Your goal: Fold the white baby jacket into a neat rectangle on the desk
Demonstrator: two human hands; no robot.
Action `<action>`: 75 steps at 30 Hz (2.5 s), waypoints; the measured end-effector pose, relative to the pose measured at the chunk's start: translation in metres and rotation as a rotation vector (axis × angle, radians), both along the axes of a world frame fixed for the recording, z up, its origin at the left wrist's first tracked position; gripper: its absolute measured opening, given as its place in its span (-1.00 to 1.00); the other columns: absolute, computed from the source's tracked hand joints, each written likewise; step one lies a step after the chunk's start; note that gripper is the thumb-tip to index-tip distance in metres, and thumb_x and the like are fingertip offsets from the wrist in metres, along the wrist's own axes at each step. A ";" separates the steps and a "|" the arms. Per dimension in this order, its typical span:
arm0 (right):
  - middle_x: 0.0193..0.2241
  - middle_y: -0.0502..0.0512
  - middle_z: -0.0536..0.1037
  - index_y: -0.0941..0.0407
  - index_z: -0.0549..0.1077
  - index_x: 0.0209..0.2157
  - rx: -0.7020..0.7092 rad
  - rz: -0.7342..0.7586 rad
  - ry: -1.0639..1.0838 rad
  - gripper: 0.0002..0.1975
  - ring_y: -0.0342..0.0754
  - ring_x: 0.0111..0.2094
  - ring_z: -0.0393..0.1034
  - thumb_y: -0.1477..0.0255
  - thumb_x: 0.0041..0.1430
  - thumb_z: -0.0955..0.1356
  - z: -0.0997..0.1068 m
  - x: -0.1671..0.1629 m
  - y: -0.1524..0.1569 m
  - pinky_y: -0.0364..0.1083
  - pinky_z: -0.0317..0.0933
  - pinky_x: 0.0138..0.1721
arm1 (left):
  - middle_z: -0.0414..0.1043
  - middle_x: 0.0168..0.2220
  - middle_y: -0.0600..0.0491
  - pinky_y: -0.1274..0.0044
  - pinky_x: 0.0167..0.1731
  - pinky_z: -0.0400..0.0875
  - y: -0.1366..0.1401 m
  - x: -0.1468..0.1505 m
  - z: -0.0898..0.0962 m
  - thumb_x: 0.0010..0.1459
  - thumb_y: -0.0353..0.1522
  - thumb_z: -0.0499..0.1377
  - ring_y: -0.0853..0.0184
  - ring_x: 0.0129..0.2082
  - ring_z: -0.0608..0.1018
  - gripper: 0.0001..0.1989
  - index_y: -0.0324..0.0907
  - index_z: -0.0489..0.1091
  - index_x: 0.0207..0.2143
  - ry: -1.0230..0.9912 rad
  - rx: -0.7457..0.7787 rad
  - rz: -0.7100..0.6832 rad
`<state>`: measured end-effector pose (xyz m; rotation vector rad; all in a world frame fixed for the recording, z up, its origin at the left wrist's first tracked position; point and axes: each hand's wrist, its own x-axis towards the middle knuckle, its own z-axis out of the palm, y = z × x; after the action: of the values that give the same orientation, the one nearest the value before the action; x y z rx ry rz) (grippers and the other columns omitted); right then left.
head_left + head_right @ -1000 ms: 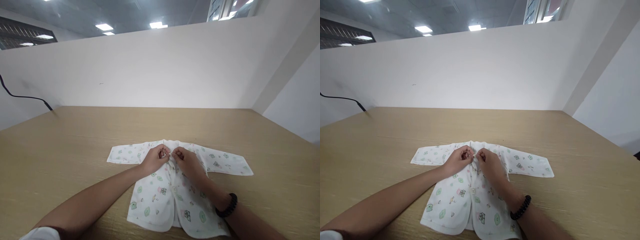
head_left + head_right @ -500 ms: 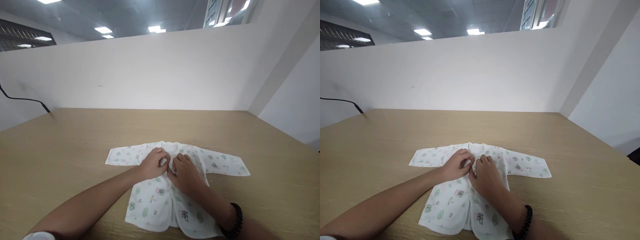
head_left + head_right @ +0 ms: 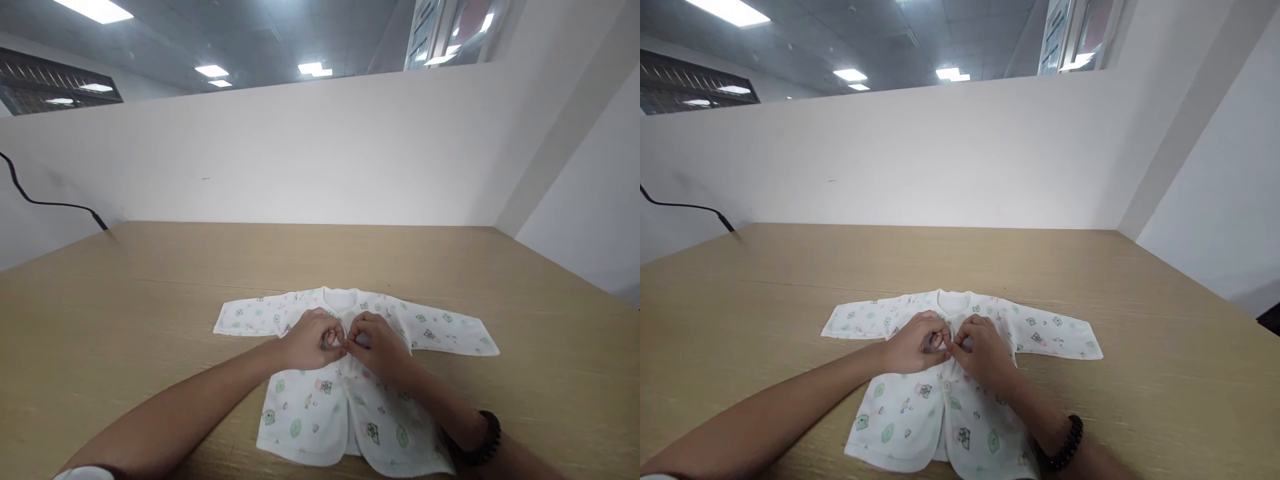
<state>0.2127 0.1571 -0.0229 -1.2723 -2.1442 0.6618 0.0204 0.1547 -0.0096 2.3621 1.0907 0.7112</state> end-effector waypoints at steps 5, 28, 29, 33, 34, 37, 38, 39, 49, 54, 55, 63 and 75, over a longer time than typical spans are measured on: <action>-0.31 0.07 0.49 0.07 0.36 -0.43 0.156 -0.008 -0.002 -0.93 0.05 -0.16 0.38 0.50 -0.01 0.34 -0.007 0.004 -0.014 0.04 0.26 -0.09 | 0.40 -0.51 0.12 0.51 -0.26 0.32 -0.002 -0.002 0.003 0.07 -0.41 0.20 0.32 -0.40 0.45 -0.96 -0.13 0.46 -0.43 -0.016 -0.033 0.024; -0.29 0.12 0.51 0.06 0.39 -0.53 0.007 -0.174 0.154 -0.86 0.07 -0.22 0.40 0.44 0.07 0.27 -0.011 -0.003 -0.022 0.07 0.27 -0.15 | 0.42 -0.43 0.11 0.33 -0.01 0.17 -0.017 0.009 -0.005 0.05 -0.42 0.16 0.21 -0.21 0.45 -0.96 -0.13 0.39 -0.45 -0.002 -0.109 0.198; -0.29 0.12 0.52 0.06 0.40 -0.50 0.028 -0.163 0.138 -0.88 0.07 -0.20 0.40 0.43 0.09 0.27 -0.011 -0.003 -0.022 0.07 0.26 -0.13 | 0.43 -0.43 0.11 0.34 -0.01 0.17 -0.017 0.009 -0.005 0.04 -0.43 0.16 0.22 -0.21 0.45 -0.95 -0.13 0.39 -0.45 -0.003 -0.108 0.198; -0.25 0.10 0.55 0.05 0.47 -0.32 0.057 -0.140 0.111 -0.86 0.08 -0.12 0.38 0.38 0.16 0.27 -0.009 -0.003 -0.023 0.07 0.21 -0.06 | 0.45 -0.42 0.11 0.34 -0.01 0.19 -0.015 0.008 -0.007 0.09 -0.40 0.16 0.21 -0.20 0.45 -0.94 -0.13 0.37 -0.45 -0.017 -0.114 0.203; -0.25 0.08 0.55 0.05 0.48 -0.31 0.049 -0.136 0.111 -0.85 0.08 -0.11 0.38 0.37 0.18 0.27 -0.008 -0.003 -0.023 0.06 0.21 -0.06 | 0.45 -0.42 0.11 0.34 -0.01 0.19 -0.014 0.007 -0.008 0.11 -0.38 0.16 0.21 -0.20 0.45 -0.93 -0.13 0.37 -0.45 -0.020 -0.118 0.202; -0.32 0.04 0.57 0.03 0.50 -0.36 0.017 -0.123 0.111 -0.84 0.05 -0.17 0.40 0.35 0.18 0.28 -0.004 -0.003 -0.023 0.02 0.22 -0.12 | 0.45 -0.42 0.11 0.34 0.00 0.18 -0.014 0.007 -0.008 0.15 -0.37 0.14 0.22 -0.21 0.45 -0.91 -0.13 0.38 -0.42 -0.036 -0.126 0.208; -0.35 0.03 0.57 0.03 0.50 -0.39 0.005 -0.125 0.117 -0.84 0.04 -0.21 0.41 0.34 0.18 0.29 -0.002 -0.003 -0.023 0.01 0.23 -0.14 | 0.45 -0.41 0.10 0.33 0.00 0.18 -0.015 0.006 -0.008 0.17 -0.36 0.13 0.22 -0.22 0.45 -0.91 -0.13 0.39 -0.41 -0.044 -0.126 0.216; -0.37 0.02 0.57 0.03 0.50 -0.41 -0.008 -0.129 0.125 -0.84 0.03 -0.24 0.42 0.34 0.17 0.30 -0.001 -0.003 -0.023 0.00 0.23 -0.17 | 0.45 -0.41 0.10 0.33 0.00 0.19 -0.015 0.007 -0.008 0.18 -0.35 0.12 0.23 -0.23 0.45 -0.90 -0.12 0.40 -0.40 -0.053 -0.126 0.225; -0.39 0.03 0.61 0.02 0.53 -0.42 0.019 -0.113 0.129 -0.81 0.03 -0.31 0.45 0.31 0.16 0.30 -0.002 -0.002 -0.022 -0.02 0.25 -0.26 | 0.53 -0.37 0.08 0.47 -0.21 0.30 -0.012 0.006 -0.008 0.12 -0.38 0.20 0.28 -0.30 0.48 -0.93 -0.14 0.46 -0.42 -0.184 -0.182 0.255; -0.40 0.06 0.58 0.04 0.46 -0.43 0.094 -0.125 0.017 -0.86 0.03 -0.34 0.42 0.36 0.15 0.29 -0.006 -0.004 -0.021 -0.01 0.20 -0.27 | 0.56 -0.38 0.09 0.51 -0.28 0.31 -0.012 0.006 -0.005 0.16 -0.38 0.17 0.30 -0.32 0.51 -0.87 -0.15 0.50 -0.41 -0.218 -0.200 0.223; -0.41 0.07 0.57 0.05 0.45 -0.43 0.119 -0.120 -0.003 -0.87 0.04 -0.34 0.42 0.37 0.15 0.29 -0.007 -0.004 -0.021 -0.01 0.20 -0.27 | 0.56 -0.39 0.09 0.52 -0.29 0.31 -0.011 0.006 -0.004 0.18 -0.37 0.16 0.31 -0.34 0.51 -0.85 -0.15 0.50 -0.43 -0.218 -0.206 0.209; -0.46 0.03 0.53 0.05 0.44 -0.43 0.009 -0.154 0.059 -0.89 0.04 -0.33 0.38 0.40 0.14 0.30 -0.003 -0.005 -0.021 -0.02 0.18 -0.27 | 0.54 -0.40 0.09 0.52 -0.32 0.31 -0.010 0.007 -0.006 0.14 -0.37 0.19 0.31 -0.35 0.50 -0.89 -0.16 0.47 -0.44 -0.190 -0.201 0.231; -0.28 0.08 0.55 0.04 0.53 -0.36 0.027 -0.221 -0.072 -0.85 0.13 -0.16 0.35 0.37 0.18 0.31 -0.011 -0.005 -0.012 0.10 0.12 -0.08 | 0.47 -0.30 0.07 0.40 -0.12 0.31 -0.012 0.003 -0.014 0.12 -0.49 0.17 0.26 -0.24 0.48 -0.85 -0.12 0.41 -0.24 -0.088 -0.005 0.191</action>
<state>0.2076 0.1455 -0.0344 -1.5110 -2.0223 0.4998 0.0238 0.1424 -0.0231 2.2196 1.2893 0.8697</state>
